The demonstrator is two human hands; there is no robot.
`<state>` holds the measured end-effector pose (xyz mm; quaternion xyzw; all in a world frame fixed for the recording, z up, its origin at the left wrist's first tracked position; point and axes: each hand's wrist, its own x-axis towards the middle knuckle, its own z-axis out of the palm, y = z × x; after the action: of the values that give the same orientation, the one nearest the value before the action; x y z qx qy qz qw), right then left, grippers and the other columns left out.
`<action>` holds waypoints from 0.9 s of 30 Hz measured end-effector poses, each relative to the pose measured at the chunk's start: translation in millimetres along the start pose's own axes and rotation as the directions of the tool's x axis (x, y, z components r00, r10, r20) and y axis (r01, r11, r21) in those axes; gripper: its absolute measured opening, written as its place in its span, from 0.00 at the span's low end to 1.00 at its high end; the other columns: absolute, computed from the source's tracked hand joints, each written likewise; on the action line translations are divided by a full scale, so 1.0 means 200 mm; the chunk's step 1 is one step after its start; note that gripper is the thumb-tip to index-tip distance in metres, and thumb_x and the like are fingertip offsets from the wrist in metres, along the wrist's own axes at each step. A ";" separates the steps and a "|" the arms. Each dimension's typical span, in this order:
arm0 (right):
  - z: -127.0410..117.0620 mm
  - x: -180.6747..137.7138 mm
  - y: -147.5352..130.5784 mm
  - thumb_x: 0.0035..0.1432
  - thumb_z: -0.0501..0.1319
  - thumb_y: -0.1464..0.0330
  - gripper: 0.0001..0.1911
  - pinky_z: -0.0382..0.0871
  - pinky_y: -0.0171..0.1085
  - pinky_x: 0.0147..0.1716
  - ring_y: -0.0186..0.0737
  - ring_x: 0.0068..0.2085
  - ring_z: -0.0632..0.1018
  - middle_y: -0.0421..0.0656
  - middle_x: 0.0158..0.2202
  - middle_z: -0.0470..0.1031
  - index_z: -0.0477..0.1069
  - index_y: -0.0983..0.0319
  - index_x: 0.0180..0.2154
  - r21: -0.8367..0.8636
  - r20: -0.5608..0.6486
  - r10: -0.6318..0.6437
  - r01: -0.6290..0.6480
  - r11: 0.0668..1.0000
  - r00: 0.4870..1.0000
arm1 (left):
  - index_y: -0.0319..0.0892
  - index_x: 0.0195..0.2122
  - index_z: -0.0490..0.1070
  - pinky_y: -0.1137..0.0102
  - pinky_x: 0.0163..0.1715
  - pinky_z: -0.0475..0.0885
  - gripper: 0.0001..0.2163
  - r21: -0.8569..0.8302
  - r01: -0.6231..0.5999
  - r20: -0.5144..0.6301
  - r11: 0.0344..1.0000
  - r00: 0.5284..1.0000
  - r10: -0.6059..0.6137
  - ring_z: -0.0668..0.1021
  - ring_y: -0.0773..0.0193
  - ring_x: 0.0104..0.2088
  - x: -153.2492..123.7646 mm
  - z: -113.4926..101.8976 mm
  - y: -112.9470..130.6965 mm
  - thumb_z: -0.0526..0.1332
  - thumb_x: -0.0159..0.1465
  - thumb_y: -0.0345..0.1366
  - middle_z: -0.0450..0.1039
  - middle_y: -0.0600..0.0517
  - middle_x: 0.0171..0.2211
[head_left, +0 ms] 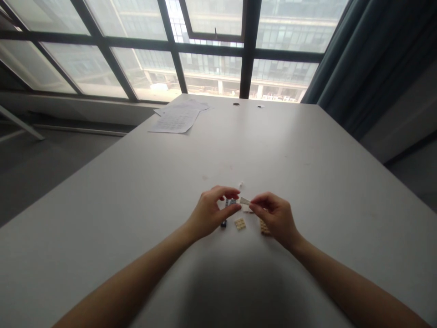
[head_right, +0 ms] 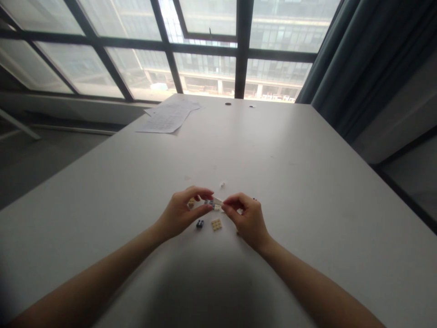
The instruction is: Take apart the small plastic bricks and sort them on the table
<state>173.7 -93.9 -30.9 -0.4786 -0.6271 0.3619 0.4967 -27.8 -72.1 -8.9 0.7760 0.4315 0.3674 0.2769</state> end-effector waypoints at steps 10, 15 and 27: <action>-0.02 0.02 -0.01 0.53 0.64 0.67 0.03 0.69 0.35 0.29 0.36 0.28 0.74 0.40 0.26 0.76 0.73 0.61 0.29 -0.090 -0.136 -0.034 0.021 0.996 0.990 | 0.46 0.47 0.72 0.58 0.52 0.64 0.19 0.337 -0.218 0.202 0.916 0.967 0.155 0.70 0.53 0.49 0.04 -0.12 -0.12 0.65 0.57 0.49 0.73 0.47 0.47; -0.03 0.04 0.03 0.53 0.64 0.67 0.05 0.69 0.34 0.28 0.35 0.27 0.73 0.40 0.26 0.74 0.73 0.61 0.29 -0.076 -0.166 -0.004 -0.009 0.997 0.986 | 0.47 0.47 0.72 0.55 0.52 0.61 0.17 0.460 -0.200 0.259 0.865 0.962 0.085 0.68 0.51 0.52 0.04 -0.13 -0.21 0.63 0.59 0.45 0.71 0.47 0.49; -0.03 0.02 0.05 0.53 0.64 0.67 0.04 0.68 0.34 0.30 0.36 0.27 0.73 0.40 0.26 0.75 0.73 0.61 0.30 -0.085 -0.137 0.000 -0.012 0.996 0.991 | 0.50 0.50 0.71 0.54 0.55 0.58 0.19 0.453 -0.251 0.350 0.856 0.933 0.088 0.67 0.50 0.54 0.08 -0.09 -0.25 0.64 0.58 0.45 0.69 0.48 0.52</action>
<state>181.2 -86.8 -38.2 -0.5250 -0.6050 0.3025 0.5166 -60.5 -31.5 -30.5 0.9046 0.3894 0.1399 0.1026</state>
